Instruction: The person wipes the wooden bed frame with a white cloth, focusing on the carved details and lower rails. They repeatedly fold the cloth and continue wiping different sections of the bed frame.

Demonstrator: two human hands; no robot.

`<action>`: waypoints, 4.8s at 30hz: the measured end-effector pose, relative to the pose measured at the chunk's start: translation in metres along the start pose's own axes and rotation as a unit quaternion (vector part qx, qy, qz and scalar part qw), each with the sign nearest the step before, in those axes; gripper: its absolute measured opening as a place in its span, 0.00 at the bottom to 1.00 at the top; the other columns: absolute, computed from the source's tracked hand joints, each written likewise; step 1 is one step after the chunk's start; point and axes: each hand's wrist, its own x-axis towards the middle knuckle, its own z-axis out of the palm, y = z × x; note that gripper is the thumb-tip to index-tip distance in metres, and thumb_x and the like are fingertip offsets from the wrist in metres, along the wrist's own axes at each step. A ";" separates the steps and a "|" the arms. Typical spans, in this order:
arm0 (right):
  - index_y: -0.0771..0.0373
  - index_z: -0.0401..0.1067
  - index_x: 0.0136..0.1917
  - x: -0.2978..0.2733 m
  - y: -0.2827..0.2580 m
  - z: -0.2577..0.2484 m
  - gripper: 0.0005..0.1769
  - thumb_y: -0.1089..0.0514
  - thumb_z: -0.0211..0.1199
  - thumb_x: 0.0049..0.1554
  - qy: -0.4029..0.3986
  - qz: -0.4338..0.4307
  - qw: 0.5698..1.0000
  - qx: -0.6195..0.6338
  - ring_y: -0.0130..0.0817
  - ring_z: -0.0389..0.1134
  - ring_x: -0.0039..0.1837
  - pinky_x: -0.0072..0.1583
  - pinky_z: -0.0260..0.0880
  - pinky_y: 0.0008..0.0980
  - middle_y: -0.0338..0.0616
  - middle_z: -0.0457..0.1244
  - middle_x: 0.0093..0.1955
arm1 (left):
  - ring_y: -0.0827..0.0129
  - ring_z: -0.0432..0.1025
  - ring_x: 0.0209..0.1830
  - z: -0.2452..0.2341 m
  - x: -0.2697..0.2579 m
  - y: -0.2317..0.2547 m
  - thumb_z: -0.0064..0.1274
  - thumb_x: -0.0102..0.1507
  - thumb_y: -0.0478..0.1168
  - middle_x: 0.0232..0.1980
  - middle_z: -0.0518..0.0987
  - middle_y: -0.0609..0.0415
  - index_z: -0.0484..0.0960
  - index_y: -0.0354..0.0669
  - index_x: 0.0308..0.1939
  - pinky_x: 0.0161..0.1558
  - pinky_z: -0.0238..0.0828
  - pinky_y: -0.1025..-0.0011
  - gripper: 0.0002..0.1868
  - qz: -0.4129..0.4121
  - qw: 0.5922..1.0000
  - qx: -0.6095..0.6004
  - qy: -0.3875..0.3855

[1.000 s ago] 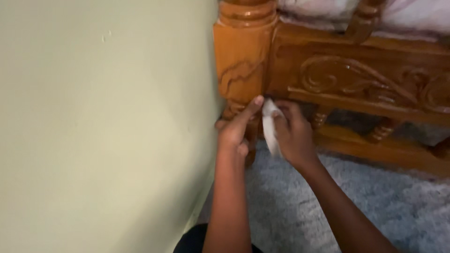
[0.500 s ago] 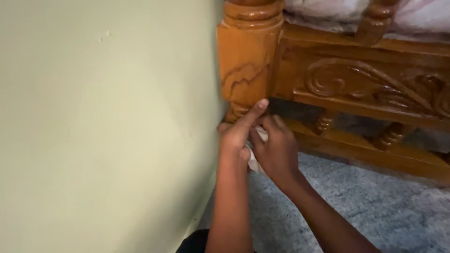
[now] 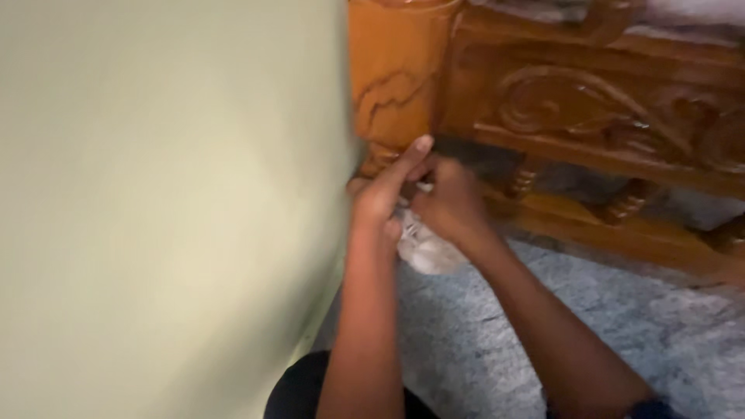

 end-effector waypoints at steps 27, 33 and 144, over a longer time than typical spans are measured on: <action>0.65 0.79 0.43 0.000 -0.005 -0.029 0.16 0.50 0.74 0.49 0.043 0.069 0.996 -0.025 0.45 0.74 0.44 0.49 0.72 0.40 0.56 0.72 0.41 | 0.57 0.80 0.33 0.004 -0.004 0.008 0.75 0.46 0.34 0.41 0.85 0.37 0.79 0.18 0.50 0.35 0.82 0.60 0.33 -0.077 0.997 -0.017 0.010; 0.66 0.80 0.42 -0.005 -0.011 -0.036 0.16 0.49 0.69 0.54 0.129 0.048 0.991 -0.007 0.43 0.75 0.41 0.48 0.72 0.39 0.53 0.72 0.39 | 0.57 0.82 0.37 0.013 -0.018 0.021 0.73 0.49 0.32 0.43 0.85 0.39 0.73 0.25 0.52 0.39 0.83 0.57 0.32 -0.093 0.994 0.009 0.055; 0.65 0.76 0.34 0.030 0.034 -0.014 0.32 0.45 0.42 0.65 -0.027 -0.020 0.956 -0.293 0.60 0.71 0.42 0.51 0.72 0.55 0.62 0.69 0.38 | 0.48 0.69 0.66 -0.002 0.005 -0.001 0.79 0.33 0.58 0.67 0.73 0.35 0.55 0.23 0.69 0.58 0.64 0.39 0.73 -0.092 0.980 0.154 0.086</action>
